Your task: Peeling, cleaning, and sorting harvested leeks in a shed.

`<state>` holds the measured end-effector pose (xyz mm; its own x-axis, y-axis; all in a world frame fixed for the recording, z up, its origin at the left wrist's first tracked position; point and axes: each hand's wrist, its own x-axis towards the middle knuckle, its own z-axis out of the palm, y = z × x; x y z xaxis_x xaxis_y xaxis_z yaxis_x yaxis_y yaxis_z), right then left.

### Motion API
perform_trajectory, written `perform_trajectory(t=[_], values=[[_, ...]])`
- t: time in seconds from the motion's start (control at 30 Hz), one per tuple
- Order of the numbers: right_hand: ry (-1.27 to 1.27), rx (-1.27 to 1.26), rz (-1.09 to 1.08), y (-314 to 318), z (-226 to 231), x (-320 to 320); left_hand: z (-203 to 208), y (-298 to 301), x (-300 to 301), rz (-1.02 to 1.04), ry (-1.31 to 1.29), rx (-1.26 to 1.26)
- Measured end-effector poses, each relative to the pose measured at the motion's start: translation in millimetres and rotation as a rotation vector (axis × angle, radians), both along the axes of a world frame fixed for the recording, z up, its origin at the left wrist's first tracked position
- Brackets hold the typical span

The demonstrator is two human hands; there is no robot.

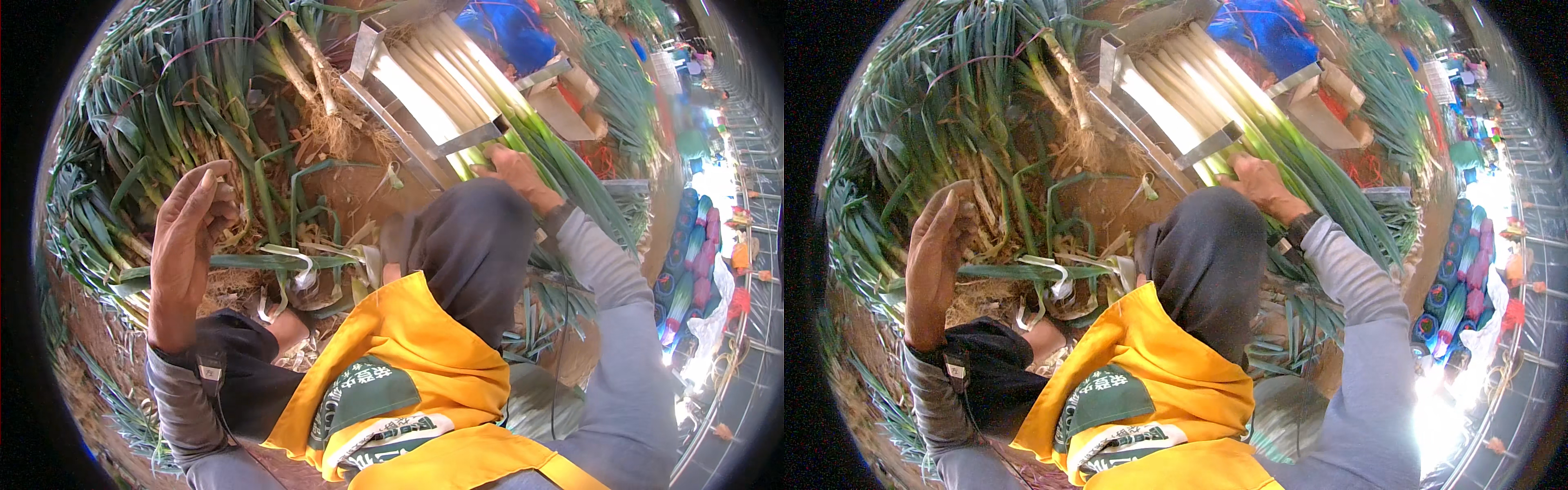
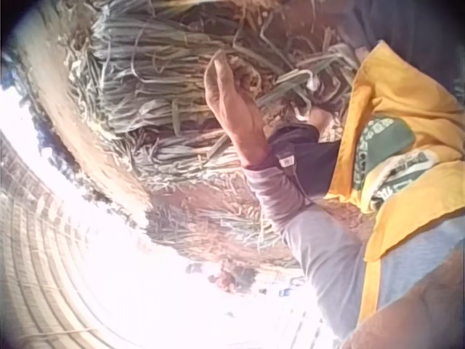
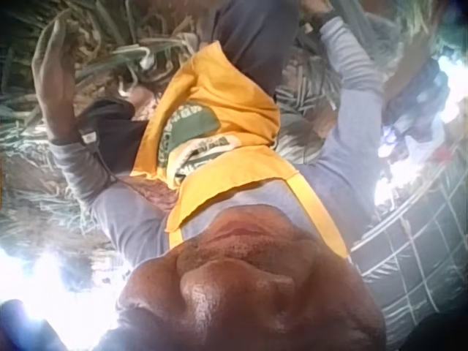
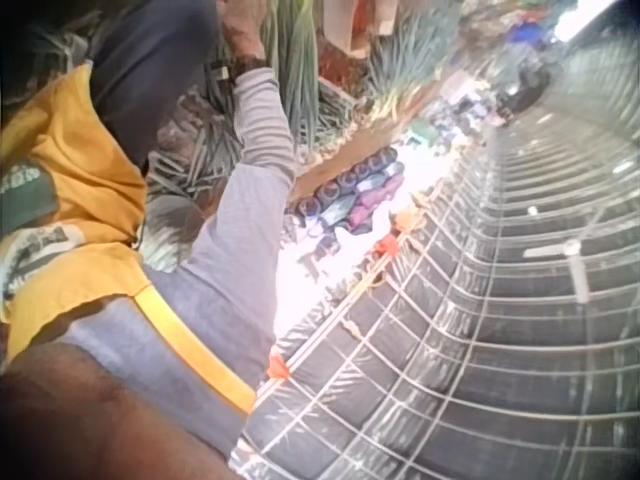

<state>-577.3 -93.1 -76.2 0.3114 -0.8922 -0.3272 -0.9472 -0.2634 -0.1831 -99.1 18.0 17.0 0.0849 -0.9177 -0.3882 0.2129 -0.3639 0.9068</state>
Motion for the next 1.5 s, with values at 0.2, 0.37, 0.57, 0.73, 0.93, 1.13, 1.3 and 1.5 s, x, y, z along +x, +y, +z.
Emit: perform_trajectory(t=[0.2,0.37,0.57,0.73,0.93,1.13,1.3,1.5], values=[[0.011,-0.095,0.083,7,-18,2,7,1,0,-0.003,0.011,-0.034],[0.062,-0.036,0.115,-3,-28,-5,31,2,-3,0.025,-0.044,-0.058],[-0.043,0.001,0.229,-1,44,-14,29,20,52,0.185,0.105,-0.26],[-0.132,-0.342,0.157,-52,120,1,23,42,97,0.346,0.292,-0.3],[-0.42,-0.129,0.194,-78,116,203,42,70,96,0.387,0.201,-0.323],[-0.381,0.397,0.287,-7,-53,430,46,95,116,0.51,0.184,-0.408],[-0.38,0.184,0.13,28,-184,494,46,93,124,0.569,0.241,-0.469],[-0.321,0.269,0.042,30,-183,506,44,101,132,0.679,0.228,-0.383]])
